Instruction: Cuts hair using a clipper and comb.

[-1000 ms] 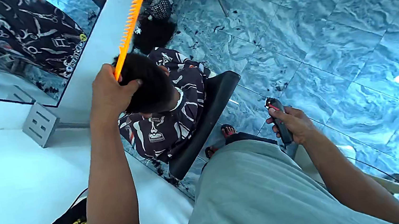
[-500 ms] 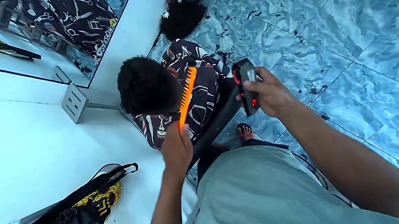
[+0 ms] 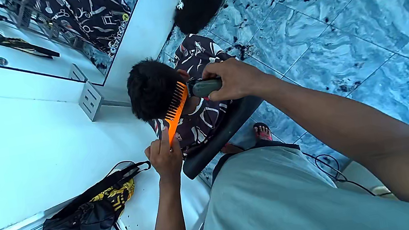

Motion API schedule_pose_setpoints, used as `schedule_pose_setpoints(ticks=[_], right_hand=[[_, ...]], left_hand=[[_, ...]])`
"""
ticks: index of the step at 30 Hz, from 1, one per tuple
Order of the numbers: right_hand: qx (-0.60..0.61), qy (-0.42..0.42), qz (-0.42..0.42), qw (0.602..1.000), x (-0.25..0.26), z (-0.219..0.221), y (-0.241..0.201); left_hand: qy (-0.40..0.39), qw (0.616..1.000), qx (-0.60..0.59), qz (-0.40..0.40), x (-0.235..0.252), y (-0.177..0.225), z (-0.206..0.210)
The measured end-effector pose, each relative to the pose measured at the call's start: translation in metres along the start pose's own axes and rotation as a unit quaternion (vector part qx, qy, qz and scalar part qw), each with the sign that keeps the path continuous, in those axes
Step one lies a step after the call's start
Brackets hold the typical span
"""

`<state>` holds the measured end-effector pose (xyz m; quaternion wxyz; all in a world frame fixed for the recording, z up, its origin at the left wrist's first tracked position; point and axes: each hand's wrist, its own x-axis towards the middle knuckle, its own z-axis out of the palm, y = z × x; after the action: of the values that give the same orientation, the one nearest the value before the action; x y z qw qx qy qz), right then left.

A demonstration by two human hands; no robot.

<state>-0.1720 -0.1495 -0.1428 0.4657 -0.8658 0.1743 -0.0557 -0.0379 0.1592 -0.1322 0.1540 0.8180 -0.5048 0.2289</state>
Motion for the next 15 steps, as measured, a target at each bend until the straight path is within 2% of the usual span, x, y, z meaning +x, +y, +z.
schedule_pose_setpoints(ticks=[15], right_hand=[[-0.053,0.011,-0.046,0.997,-0.009,0.002,-0.033]], left_hand=[[0.031,0.999,0.009,0.033,0.0,-0.002,-0.001]])
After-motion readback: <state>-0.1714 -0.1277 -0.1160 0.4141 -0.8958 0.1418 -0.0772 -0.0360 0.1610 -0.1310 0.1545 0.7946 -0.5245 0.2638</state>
